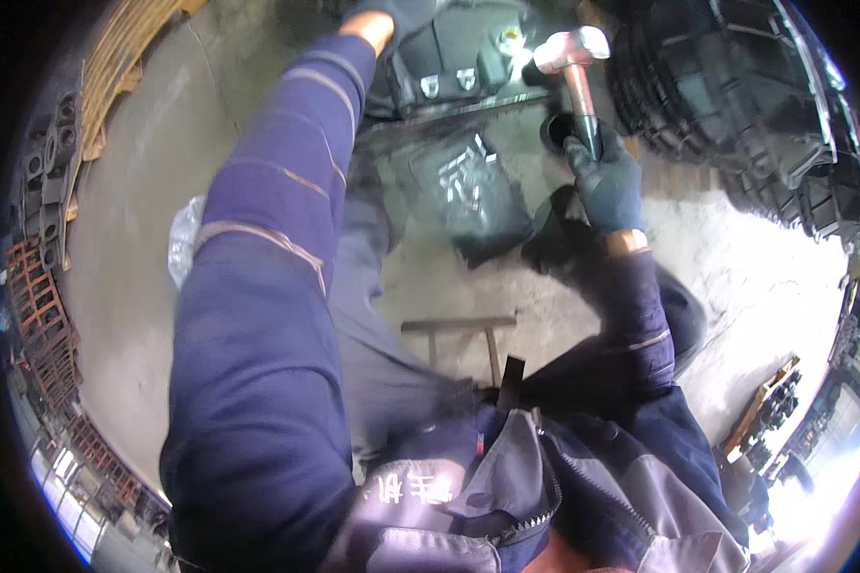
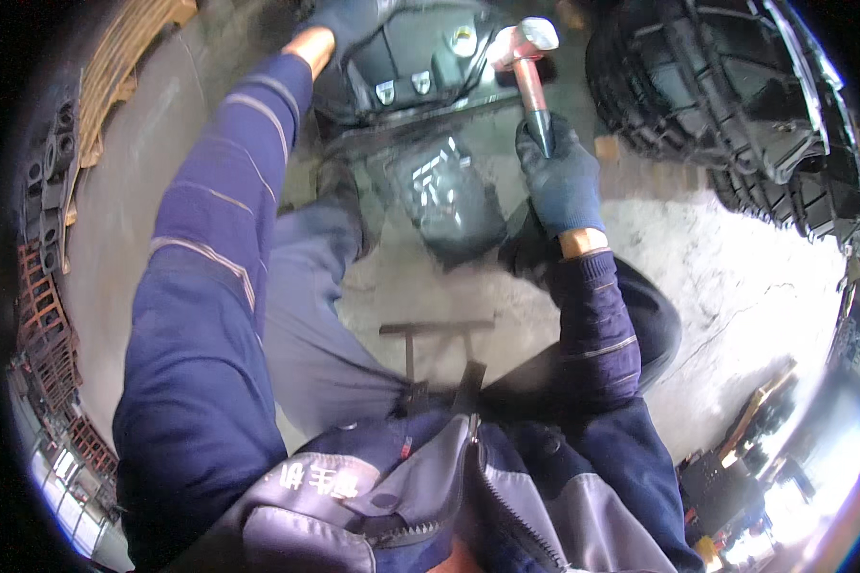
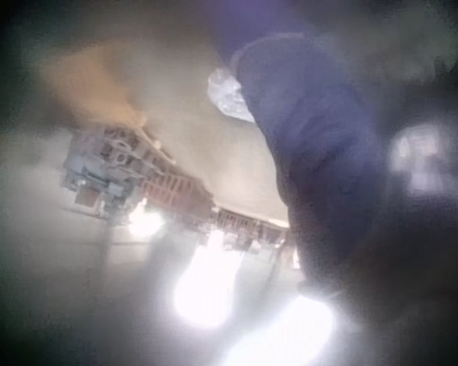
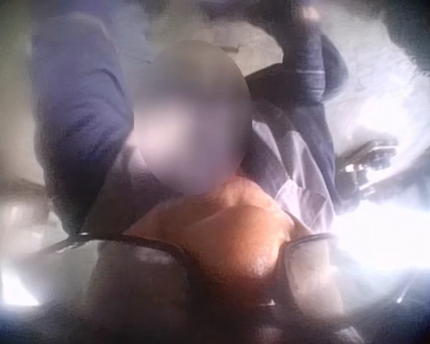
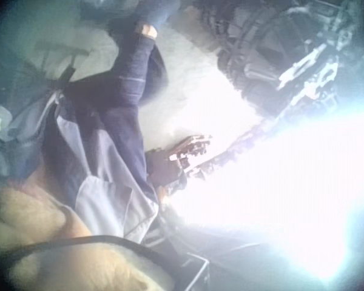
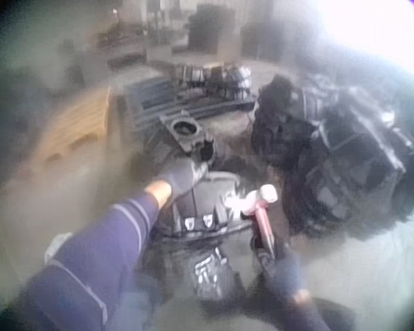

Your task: The person sits on the floor and uses a hammer and small metal pieces to assemble a large metal housing. They repeatedly insert and tap components into place, then move the finished part to a stack of similar housings.

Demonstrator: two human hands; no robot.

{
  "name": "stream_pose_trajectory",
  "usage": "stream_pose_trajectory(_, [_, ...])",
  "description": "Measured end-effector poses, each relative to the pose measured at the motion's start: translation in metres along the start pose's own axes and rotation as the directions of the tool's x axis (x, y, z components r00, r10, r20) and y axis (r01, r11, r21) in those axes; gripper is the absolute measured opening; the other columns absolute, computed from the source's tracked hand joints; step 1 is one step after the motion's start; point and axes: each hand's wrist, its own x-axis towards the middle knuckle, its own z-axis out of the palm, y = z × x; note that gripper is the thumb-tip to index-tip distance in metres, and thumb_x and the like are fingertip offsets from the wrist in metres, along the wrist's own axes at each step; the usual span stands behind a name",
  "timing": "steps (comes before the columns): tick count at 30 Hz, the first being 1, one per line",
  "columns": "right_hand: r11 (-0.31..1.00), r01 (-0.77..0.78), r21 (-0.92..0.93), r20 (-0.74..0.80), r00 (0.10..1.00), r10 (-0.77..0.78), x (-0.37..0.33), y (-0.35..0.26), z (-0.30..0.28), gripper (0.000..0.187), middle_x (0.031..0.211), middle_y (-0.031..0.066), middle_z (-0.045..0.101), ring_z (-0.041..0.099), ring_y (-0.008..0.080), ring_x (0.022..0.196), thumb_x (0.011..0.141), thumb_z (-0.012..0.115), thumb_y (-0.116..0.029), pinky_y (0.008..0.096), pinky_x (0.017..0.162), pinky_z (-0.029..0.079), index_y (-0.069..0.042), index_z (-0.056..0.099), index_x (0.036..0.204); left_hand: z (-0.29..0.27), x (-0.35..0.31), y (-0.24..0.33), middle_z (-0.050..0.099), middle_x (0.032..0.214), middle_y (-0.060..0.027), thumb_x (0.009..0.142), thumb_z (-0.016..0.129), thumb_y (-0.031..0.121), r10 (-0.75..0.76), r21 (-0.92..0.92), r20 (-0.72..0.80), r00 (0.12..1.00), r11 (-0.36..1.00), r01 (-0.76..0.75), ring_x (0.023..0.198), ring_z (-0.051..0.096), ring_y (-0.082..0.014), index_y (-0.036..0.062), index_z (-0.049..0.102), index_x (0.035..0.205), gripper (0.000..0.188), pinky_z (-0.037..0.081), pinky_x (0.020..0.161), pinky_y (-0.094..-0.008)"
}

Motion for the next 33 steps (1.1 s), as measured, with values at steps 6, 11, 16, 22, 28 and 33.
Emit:
stream_pose_trajectory(6, [0.809,-0.5,0.31,0.4,0.84,0.366,-0.103,0.122,0.08,0.02,0.075,0.0019,0.065,0.056,0.0105,0.056,0.097,0.07,-0.021,0.0279,0.048,0.044,-0.002,0.068,0.104,-0.003,-0.001,0.005,0.072,0.1,-0.0284,0.104,0.046,0.048,-0.085,0.07,0.037,0.996,0.994,0.083,0.098,0.07,-0.0451,-0.0004,0.076,0.099,0.057,0.05,0.088,-0.052])
stream_pose_trajectory(11, [0.398,-0.862,0.315,0.562,0.507,0.654,-0.153,0.18,0.137,0.02,0.076,0.0016,0.068,0.06,0.0113,0.055,0.097,0.066,-0.028,0.0267,0.047,0.046,-0.009,0.073,0.1,-0.004,0.002,0.004,0.072,0.1,-0.0284,0.105,0.046,0.047,-0.012,0.137,0.072,0.997,0.991,0.002,0.095,0.07,-0.0438,-0.0019,0.076,0.098,0.058,0.051,0.084,-0.0506])
stream_pose_trajectory(16, [0.512,-0.843,0.163,0.572,0.503,0.648,-0.159,0.207,0.137,0.022,0.076,0.0017,0.067,0.061,0.0121,0.056,0.098,0.065,-0.029,0.0267,0.047,0.046,-0.009,0.072,0.101,0.005,0.004,-0.002,0.073,0.092,-0.0249,0.103,0.052,0.042,0.1,0.088,-0.116,0.988,0.992,-0.091,0.085,0.073,-0.0378,-0.0004,0.076,0.093,0.05,0.053,0.079,-0.0475])
stream_pose_trajectory(22, [0.465,-0.785,0.41,0.525,0.619,0.583,-0.122,0.216,0.155,0.027,0.076,0.006,0.067,0.061,0.019,0.056,0.097,0.065,-0.021,0.0332,0.051,0.051,-0.004,0.066,0.118,0.005,0.005,-0.003,0.074,0.092,-0.0232,0.102,0.054,0.037,0.046,0.098,-0.048,0.998,0.994,-0.041,0.082,0.072,-0.0364,-0.0014,0.074,0.097,0.044,0.053,0.077,-0.0459])
stream_pose_trajectory(28, [0.945,-0.252,-0.209,0.14,0.949,0.284,-0.087,0.213,0.173,0.032,0.103,0.0214,0.073,0.071,0.034,0.093,0.093,0.067,-0.024,0.0439,0.083,0.055,-0.003,0.07,0.117,0.009,0.002,-0.002,0.072,0.085,-0.0214,0.102,0.054,0.03,0.358,0.084,-0.344,0.868,0.932,-0.351,0.072,0.067,-0.0331,-0.0037,0.07,0.098,0.038,0.05,0.071,-0.0448])
stream_pose_trajectory(33, [0.771,-0.007,-0.637,0.275,0.932,0.235,-0.065,0.231,0.191,0.026,0.107,0.0194,0.074,0.072,0.0356,0.096,0.089,0.062,-0.02,0.0467,0.086,0.055,-0.01,0.075,0.109,0.002,0.003,0.003,0.069,0.074,-0.02,0.104,0.055,0.031,0.205,0.035,-0.08,0.976,0.979,-0.203,0.065,0.063,-0.0289,-0.0031,0.07,0.088,0.041,0.048,0.067,-0.0459])
